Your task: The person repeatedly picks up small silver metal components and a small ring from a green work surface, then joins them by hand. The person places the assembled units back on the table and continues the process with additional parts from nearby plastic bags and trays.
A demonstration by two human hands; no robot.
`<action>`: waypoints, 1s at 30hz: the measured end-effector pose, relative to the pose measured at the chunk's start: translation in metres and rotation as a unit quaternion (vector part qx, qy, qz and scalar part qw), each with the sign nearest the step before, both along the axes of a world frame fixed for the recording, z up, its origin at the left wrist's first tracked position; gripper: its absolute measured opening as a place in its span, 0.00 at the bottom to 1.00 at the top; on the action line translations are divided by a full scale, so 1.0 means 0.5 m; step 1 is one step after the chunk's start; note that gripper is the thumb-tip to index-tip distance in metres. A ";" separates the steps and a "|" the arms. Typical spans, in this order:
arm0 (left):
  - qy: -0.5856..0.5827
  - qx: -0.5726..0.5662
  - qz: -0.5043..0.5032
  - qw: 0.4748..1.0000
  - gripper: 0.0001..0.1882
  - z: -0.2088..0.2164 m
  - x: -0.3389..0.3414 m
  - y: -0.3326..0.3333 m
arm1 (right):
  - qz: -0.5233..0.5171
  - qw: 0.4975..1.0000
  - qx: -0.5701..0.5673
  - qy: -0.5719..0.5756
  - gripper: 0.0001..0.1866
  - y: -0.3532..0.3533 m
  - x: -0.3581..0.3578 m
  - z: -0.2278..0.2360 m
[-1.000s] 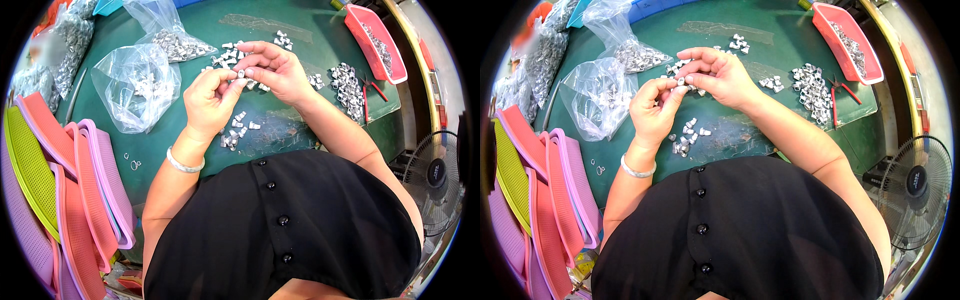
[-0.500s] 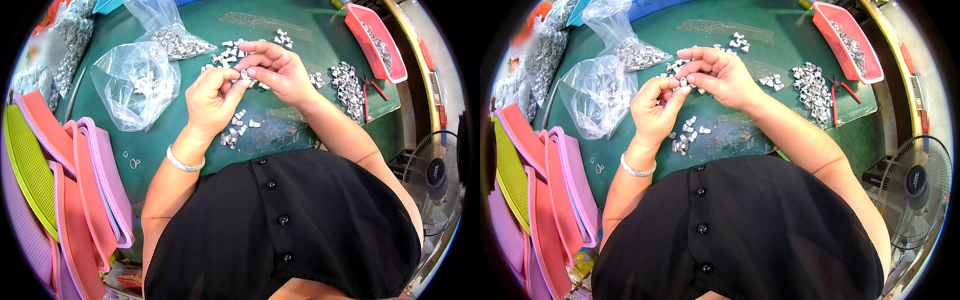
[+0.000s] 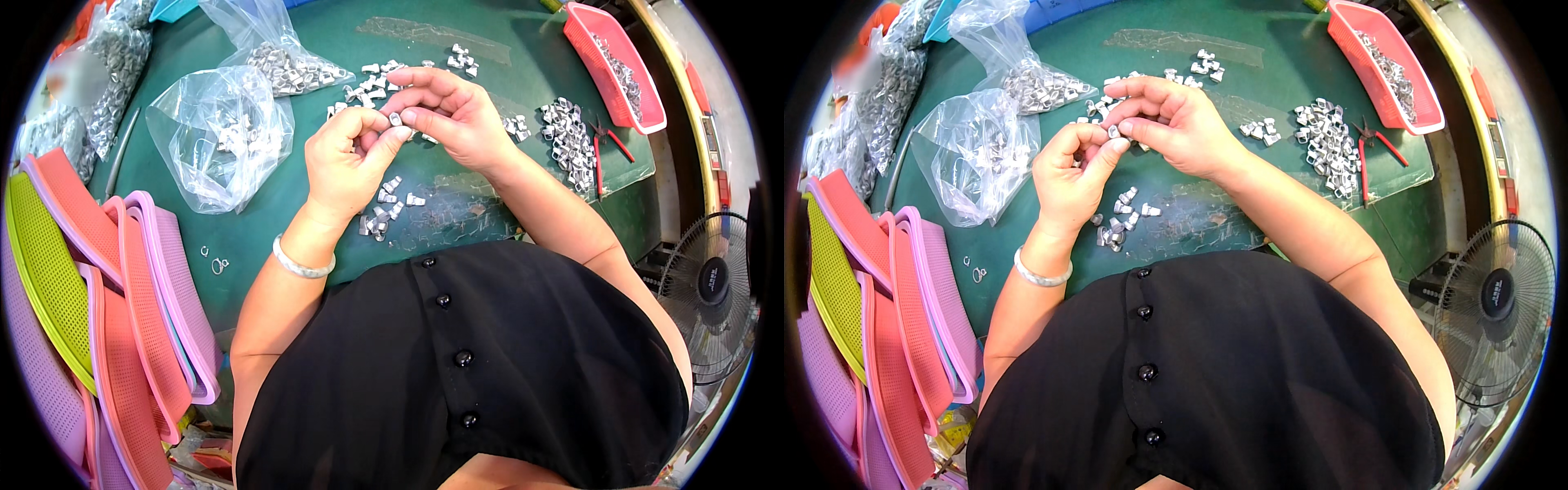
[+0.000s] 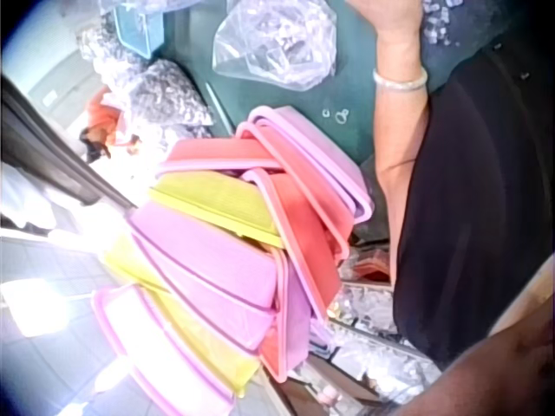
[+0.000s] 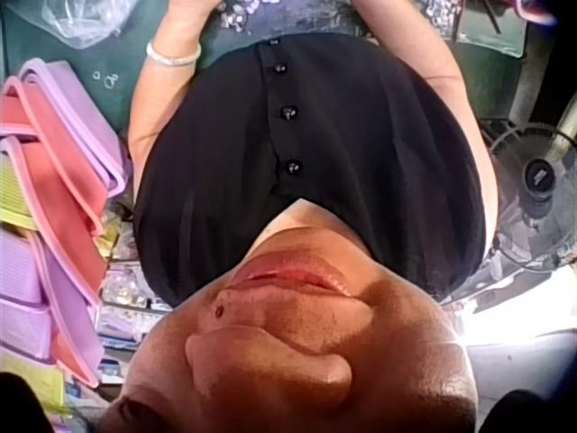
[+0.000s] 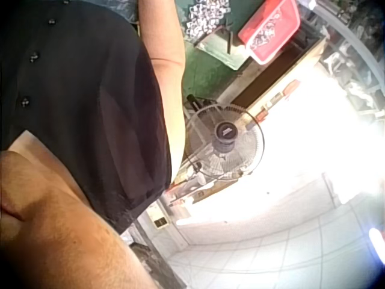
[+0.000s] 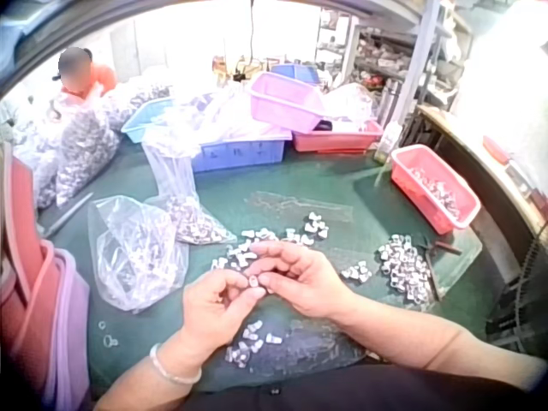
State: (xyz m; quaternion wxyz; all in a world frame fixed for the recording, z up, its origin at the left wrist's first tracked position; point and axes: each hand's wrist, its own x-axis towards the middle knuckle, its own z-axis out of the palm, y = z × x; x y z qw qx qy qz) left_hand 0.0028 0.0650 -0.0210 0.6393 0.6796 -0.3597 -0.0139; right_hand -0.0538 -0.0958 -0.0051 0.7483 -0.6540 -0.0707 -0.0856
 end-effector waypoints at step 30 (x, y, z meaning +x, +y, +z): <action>0.200 -0.073 -0.057 0.975 0.03 -0.007 0.000 -0.004 | -0.018 1.000 0.006 -0.007 0.20 0.000 -0.004 -0.001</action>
